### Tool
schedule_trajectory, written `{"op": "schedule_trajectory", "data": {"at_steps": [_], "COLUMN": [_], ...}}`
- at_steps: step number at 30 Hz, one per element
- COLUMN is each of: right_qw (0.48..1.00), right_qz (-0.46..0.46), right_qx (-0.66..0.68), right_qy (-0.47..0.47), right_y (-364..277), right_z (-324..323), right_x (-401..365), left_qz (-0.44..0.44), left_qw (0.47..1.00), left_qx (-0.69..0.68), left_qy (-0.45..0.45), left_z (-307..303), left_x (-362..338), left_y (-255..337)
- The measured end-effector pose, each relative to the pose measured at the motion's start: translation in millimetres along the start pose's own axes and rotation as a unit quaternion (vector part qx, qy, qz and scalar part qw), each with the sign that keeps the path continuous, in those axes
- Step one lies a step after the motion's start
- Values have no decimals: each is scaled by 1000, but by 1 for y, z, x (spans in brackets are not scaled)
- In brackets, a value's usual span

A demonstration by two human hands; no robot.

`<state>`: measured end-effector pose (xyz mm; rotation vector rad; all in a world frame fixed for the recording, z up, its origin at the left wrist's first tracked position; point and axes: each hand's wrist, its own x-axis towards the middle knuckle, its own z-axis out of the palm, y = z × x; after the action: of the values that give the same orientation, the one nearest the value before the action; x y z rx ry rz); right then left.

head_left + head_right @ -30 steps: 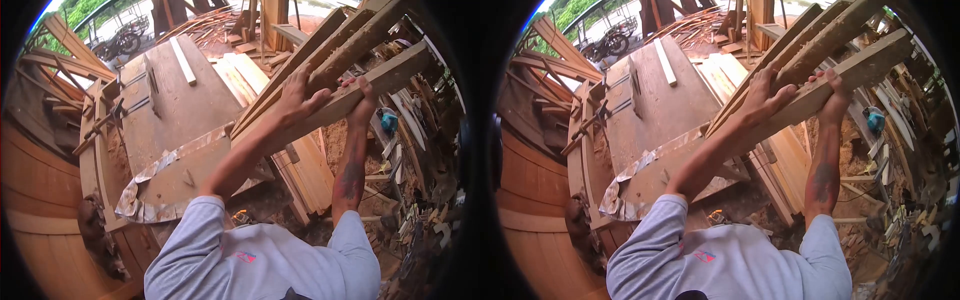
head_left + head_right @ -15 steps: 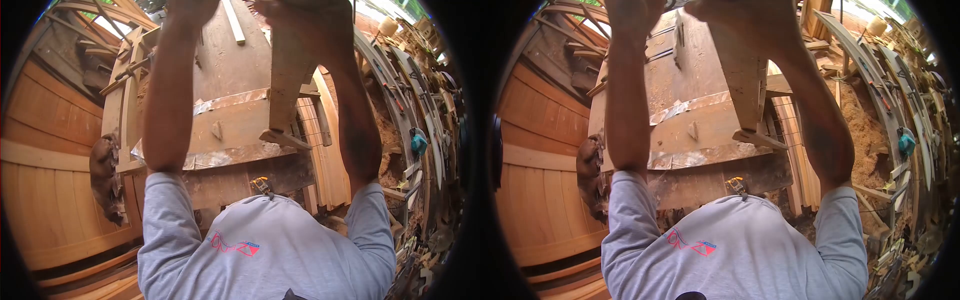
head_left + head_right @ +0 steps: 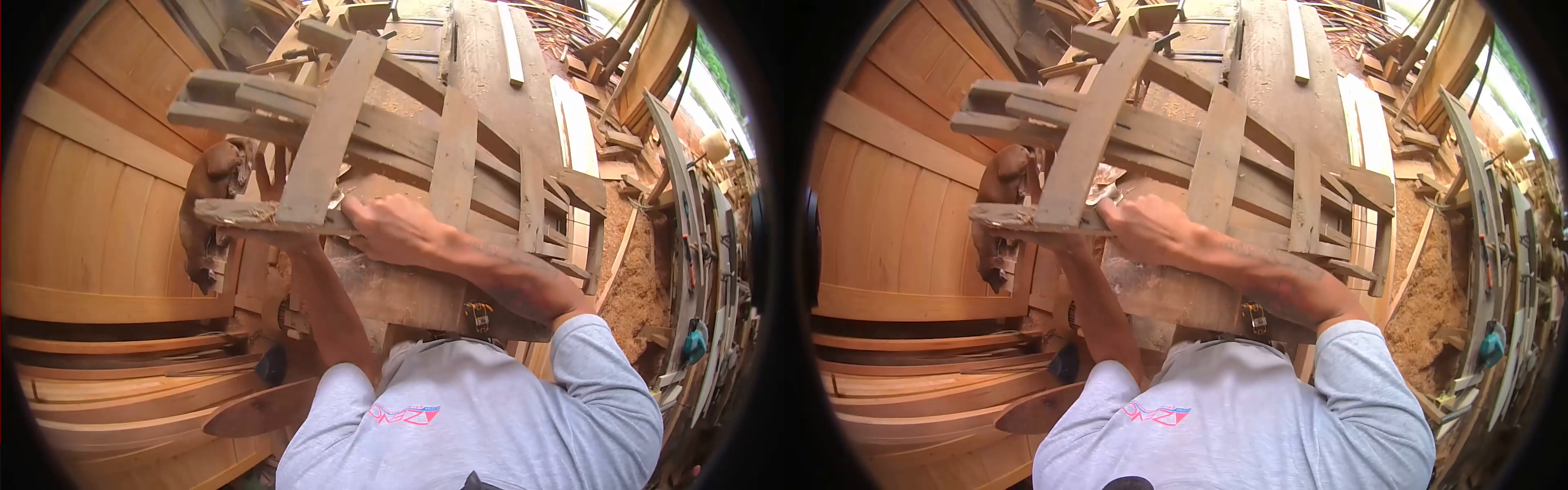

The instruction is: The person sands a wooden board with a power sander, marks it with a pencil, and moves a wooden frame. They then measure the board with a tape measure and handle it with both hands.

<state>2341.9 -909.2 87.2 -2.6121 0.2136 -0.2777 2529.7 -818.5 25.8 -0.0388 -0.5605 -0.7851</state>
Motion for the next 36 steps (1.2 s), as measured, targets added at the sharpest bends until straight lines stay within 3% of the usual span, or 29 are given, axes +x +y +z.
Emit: {"op": "schedule_trajectory", "data": {"at_steps": [4, 12, 13, 15, 16, 17, 18, 19, 20, 22, 25, 26, 27, 28, 30, 33, 36], "right_qw": [995, 986, 989, 989, 989, 992, 992, 998, 996, 982, 928, 891, 840, 795, 685, 636, 628], "right_qz": [36, 70, 69, 83, 93, 73, 57, 49, 79, 42, 225, 311, 422, 473, 592, 662, 699], "right_qx": [11, 0, -2, -41, -40, -72, -103, -23, -31, 17, -91, -125, -144, -190, -149, -100, 11], "right_qy": [-88, -151, -132, -111, -108, -78, -47, -31, -20, 185, 283, 307, 310, 328, 397, 384, 344], "right_y": [19, 51, 53, 56, 52, 47, 41, 36, 37, 44, 104, 125, 141, 155, 183, 212, 244], "right_z": [81, 141, 145, 154, 152, 144, 133, 115, 91, 50, 1, -11, -23, -33, -38, -32, -14], "right_x": [3, 10, 10, 12, 6, -1, -8, -18, -33, -74, -155, -186, -221, -256, -323, -392, -421], "left_qz": [-15, -73, -78, -50, -109, -88, -60, -56, -78, -125, -249, -290, -325, -325, -332, -372, -455], "left_qw": [994, 969, 941, 746, 677, 600, 612, 612, 610, 597, 661, 674, 679, 671, 655, 633, 631], "left_qx": [-5, 43, 104, 302, 460, 553, 530, 523, 542, 596, 558, 494, 427, 400, 437, 503, 421], "left_qy": [111, 233, 313, 591, 564, 571, 584, 591, 572, 522, 435, 467, 501, 532, 519, 457, 465], "left_z": [-67, -136, -146, -160, -162, -160, -160, -162, -173, -154, -185, -215, -237, -238, -231, -229, -250], "left_x": [-59, -132, -137, -137, -150, -152, -149, -140, -131, -87, -24, 0, 18, 33, 49, 52, 45], "left_y": [-12, 7, 21, 51, 74, 93, 113, 132, 158, 164, 172, 176, 172, 155, 122, 95, 97]}}
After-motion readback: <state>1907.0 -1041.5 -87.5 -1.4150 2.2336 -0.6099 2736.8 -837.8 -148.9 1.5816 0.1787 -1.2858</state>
